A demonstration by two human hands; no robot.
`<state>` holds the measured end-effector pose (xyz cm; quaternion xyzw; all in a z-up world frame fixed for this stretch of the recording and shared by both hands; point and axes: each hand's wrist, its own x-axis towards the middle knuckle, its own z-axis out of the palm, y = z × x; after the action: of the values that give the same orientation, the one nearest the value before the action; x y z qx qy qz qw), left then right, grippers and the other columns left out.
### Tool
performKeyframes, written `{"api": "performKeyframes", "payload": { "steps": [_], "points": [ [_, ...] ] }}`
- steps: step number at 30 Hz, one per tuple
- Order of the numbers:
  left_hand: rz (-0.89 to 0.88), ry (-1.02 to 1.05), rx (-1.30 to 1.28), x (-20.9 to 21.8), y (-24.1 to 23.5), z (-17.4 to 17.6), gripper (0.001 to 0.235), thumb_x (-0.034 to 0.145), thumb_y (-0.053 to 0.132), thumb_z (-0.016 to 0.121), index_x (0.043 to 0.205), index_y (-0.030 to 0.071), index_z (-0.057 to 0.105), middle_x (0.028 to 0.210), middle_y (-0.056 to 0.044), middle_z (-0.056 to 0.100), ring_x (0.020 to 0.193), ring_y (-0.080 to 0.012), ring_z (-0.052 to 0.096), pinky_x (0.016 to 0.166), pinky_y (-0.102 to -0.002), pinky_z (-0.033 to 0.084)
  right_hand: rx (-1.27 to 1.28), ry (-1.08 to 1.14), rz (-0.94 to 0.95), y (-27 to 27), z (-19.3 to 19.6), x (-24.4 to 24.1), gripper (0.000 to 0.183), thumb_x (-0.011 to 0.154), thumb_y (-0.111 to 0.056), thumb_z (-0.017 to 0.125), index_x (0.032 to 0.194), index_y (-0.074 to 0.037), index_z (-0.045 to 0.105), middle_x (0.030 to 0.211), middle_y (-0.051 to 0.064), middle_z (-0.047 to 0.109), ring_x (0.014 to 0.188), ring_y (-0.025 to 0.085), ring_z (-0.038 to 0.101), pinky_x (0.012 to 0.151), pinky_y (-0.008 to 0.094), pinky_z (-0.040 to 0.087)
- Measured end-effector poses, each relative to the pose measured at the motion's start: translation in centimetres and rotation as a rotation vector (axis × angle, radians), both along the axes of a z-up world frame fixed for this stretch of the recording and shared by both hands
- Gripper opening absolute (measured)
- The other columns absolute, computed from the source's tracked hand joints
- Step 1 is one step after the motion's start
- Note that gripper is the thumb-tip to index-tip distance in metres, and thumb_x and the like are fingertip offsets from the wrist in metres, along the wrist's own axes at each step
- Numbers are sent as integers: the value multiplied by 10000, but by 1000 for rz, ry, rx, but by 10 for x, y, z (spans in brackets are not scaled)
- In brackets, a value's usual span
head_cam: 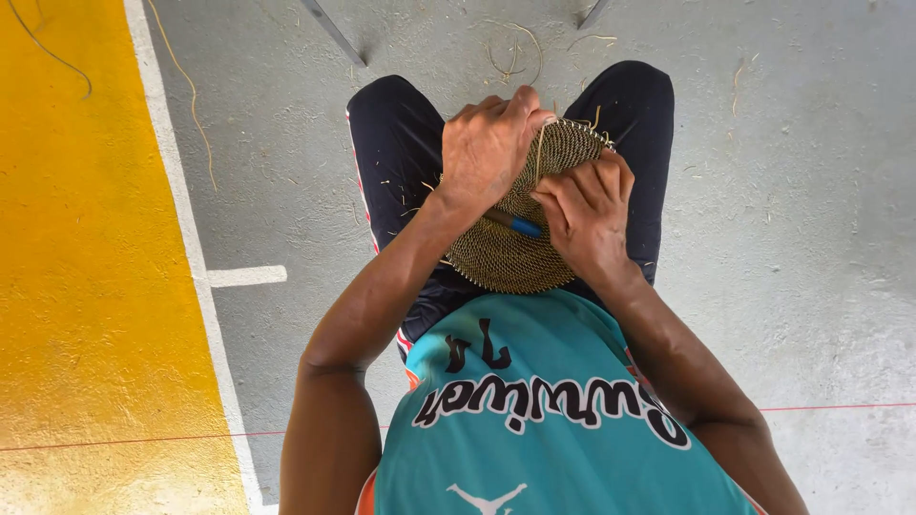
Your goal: Hand-weaving a round straw basket base using dried plant fibers and an awl tool.
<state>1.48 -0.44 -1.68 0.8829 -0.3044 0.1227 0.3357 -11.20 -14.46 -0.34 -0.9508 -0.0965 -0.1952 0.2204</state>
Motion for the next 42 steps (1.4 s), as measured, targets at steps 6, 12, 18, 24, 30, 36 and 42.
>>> {"api": "performKeyframes", "payload": {
  "steps": [6,12,18,24,30,36,42],
  "points": [
    [-175,-267,19,27,43,15,139,1042,137,629,1177,169,641,995,-22,753,873,-211,759,748,-371,609,200,17,-164,-72,-3,-4,321,1005,-244,807,1201,-39,655,1157,134,675,1153,267,571,1016,458,473],
    [-127,182,20,31,40,-19,316,1012,43,661,1323,62,605,845,-160,742,720,-239,750,589,-359,615,682,271,-244,-97,-43,-13,279,1135,-252,666,1269,-7,654,1117,84,739,1038,153,717,900,305,588],
    [-236,204,114,44,37,6,307,1012,55,671,1309,91,602,752,-106,729,679,-226,744,619,-395,604,664,535,-297,-90,-24,-14,269,1064,-246,726,1092,19,685,886,134,706,782,174,618,678,320,498],
    [-276,195,175,17,14,43,255,1000,111,691,1248,134,634,800,-70,733,689,-216,736,616,-385,602,473,209,-102,-72,39,-5,131,1071,-97,758,1119,0,683,1038,106,730,950,159,728,811,286,562],
    [-174,-73,-58,-15,17,40,298,958,155,759,1180,42,596,1222,-110,701,1063,-265,701,895,-389,579,620,25,-69,-33,7,24,153,1007,-6,812,1085,-2,680,1070,100,704,937,163,690,826,276,571],
    [-48,-287,-6,-32,27,51,267,901,212,812,1001,37,636,1258,-73,652,1168,-258,642,931,-397,547,582,-114,-120,-23,2,18,157,998,28,827,1054,-10,686,1045,103,727,935,165,719,803,287,581],
    [-44,-267,-38,-39,26,39,281,952,217,770,1055,9,612,1136,-85,695,1066,-248,658,869,-397,551,572,-143,-92,-24,-1,12,168,999,5,835,1039,-15,673,1041,92,723,954,160,717,829,296,587]
  ]
}}
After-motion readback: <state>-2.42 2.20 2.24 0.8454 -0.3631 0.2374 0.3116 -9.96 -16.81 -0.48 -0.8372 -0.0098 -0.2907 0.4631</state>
